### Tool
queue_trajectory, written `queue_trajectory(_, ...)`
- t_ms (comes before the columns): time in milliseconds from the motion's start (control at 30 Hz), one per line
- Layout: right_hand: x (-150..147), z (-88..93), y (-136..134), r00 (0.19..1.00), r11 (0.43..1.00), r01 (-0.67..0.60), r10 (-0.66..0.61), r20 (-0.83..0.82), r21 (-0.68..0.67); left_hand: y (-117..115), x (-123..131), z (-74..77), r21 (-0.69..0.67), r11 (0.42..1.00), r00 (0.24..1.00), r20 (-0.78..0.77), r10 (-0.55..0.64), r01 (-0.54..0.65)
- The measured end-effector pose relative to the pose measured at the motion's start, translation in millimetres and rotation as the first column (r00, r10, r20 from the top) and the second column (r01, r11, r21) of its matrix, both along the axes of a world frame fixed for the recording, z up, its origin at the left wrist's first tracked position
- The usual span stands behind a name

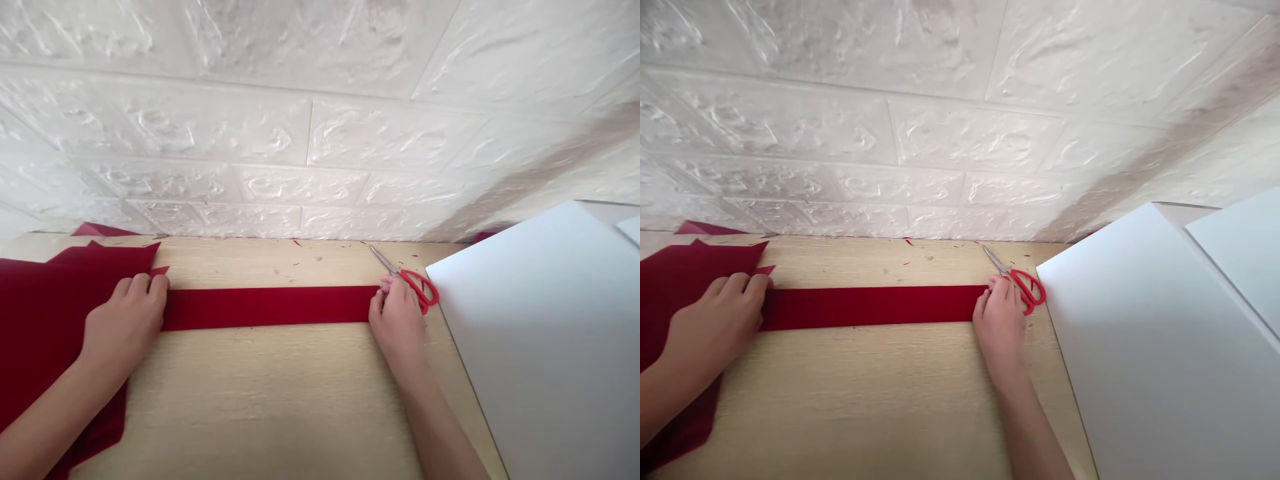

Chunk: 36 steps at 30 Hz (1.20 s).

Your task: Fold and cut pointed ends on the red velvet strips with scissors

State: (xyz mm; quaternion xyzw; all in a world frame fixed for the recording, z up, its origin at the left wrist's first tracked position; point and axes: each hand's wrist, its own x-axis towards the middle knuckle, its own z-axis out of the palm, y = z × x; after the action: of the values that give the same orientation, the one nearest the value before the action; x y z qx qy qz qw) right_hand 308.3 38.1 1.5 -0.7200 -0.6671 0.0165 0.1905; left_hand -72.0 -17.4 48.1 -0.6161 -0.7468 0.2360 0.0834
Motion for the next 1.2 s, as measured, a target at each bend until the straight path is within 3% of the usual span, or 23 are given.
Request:
queue_trajectory(133,-1,1.9,-2,0.995,0.998,-0.059,0.058,0.086,0.019,-2,-3,-0.9,0.028,1.0,1.0,0.012,0.013,-0.013)
queue_trajectory(367,1,-0.4,-3,0.993,0.993,-0.101,0.096,0.074,0.065,3,-10,12.7,0.054,0.983,0.939,0.31,0.149,-0.174)
queue_trajectory(600,-5,3.4,-4,0.999,0.999,-0.027,0.026,0.044,0.041,-6,-9,3.9,0.141,0.964,0.917,0.365,0.16,-0.225)
queue_trajectory(933,-3,5.5,-4,0.991,0.997,-0.08,0.078,0.109,0.017,-6,-13,-1.8,0.193,0.948,0.909,0.384,0.164,-0.253)
queue_trajectory(1200,-1,4.1,-5,0.988,0.995,-0.095,0.092,0.126,0.016,-10,-15,-4.6,0.201,0.958,0.921,0.373,0.116,-0.203)
